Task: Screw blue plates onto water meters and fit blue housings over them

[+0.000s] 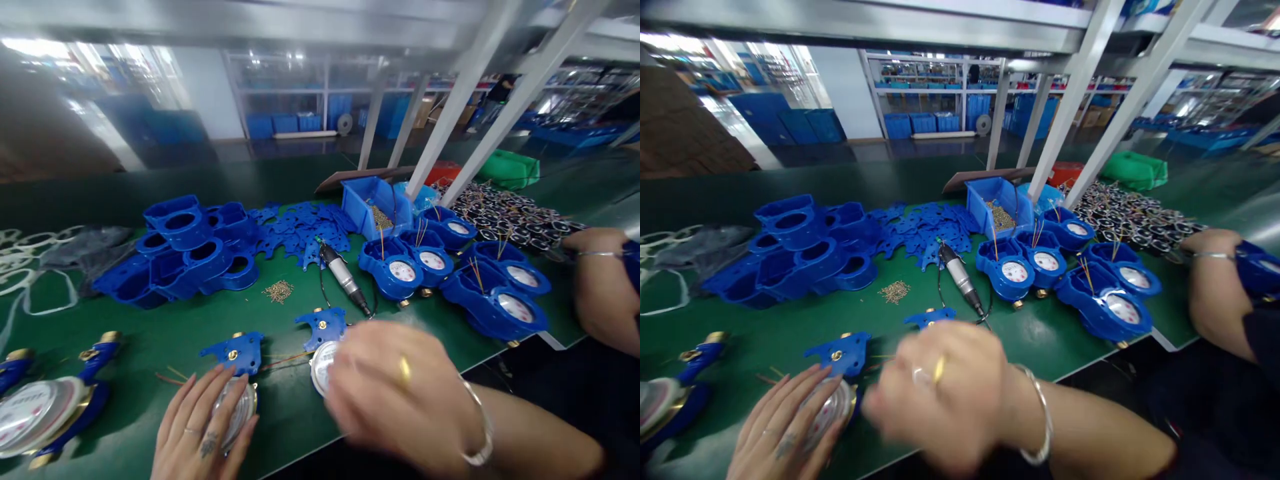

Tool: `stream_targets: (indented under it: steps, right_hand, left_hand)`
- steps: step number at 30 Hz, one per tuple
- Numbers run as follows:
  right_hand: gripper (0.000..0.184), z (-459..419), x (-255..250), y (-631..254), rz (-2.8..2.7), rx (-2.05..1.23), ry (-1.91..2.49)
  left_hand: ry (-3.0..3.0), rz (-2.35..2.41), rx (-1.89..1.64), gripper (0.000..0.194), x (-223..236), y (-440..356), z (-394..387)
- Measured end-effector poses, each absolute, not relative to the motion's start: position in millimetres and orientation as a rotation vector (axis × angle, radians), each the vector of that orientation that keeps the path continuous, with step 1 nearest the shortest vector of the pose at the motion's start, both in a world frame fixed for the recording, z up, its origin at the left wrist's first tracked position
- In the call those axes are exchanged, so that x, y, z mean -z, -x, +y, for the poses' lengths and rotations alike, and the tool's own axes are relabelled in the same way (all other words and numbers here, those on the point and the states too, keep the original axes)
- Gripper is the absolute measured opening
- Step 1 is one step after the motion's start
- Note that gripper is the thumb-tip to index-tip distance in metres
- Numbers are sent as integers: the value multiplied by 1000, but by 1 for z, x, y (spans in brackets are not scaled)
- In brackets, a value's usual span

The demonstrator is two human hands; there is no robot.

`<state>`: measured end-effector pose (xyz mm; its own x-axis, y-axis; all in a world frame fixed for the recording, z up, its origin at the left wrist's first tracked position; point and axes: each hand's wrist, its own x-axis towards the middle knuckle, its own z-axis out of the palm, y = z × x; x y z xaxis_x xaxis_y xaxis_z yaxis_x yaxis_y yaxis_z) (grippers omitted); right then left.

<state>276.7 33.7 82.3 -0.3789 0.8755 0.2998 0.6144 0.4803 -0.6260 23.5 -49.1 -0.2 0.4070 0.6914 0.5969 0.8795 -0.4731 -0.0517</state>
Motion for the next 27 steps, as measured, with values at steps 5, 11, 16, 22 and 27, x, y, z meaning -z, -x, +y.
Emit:
stream_targets:
  steps: [5, 11, 16, 22, 27]
  right_hand:
    - [55, 133, -31, -277, -2328, -66, 1781]
    - [62, 171, 23, -268, -2311, -102, 1936]
    - [60, 172, 31, -269, -2253, -74, 1891]
    - [60, 168, 19, -268, -2061, -26, 1691]
    - [61, 164, 5, -271, -1765, -11, 1431]
  left_hand:
    - [2154, -1590, 941, 34, -15, -26, -48]
    - [2096, -1718, 869, 28, -33, -21, -39]
    - [2350, -1829, 510, 26, -33, -10, 0]
    - [2565, -1979, 20, 18, -21, -16, 99]
    - [2598, -1969, -258, 24, 7, -34, 153]
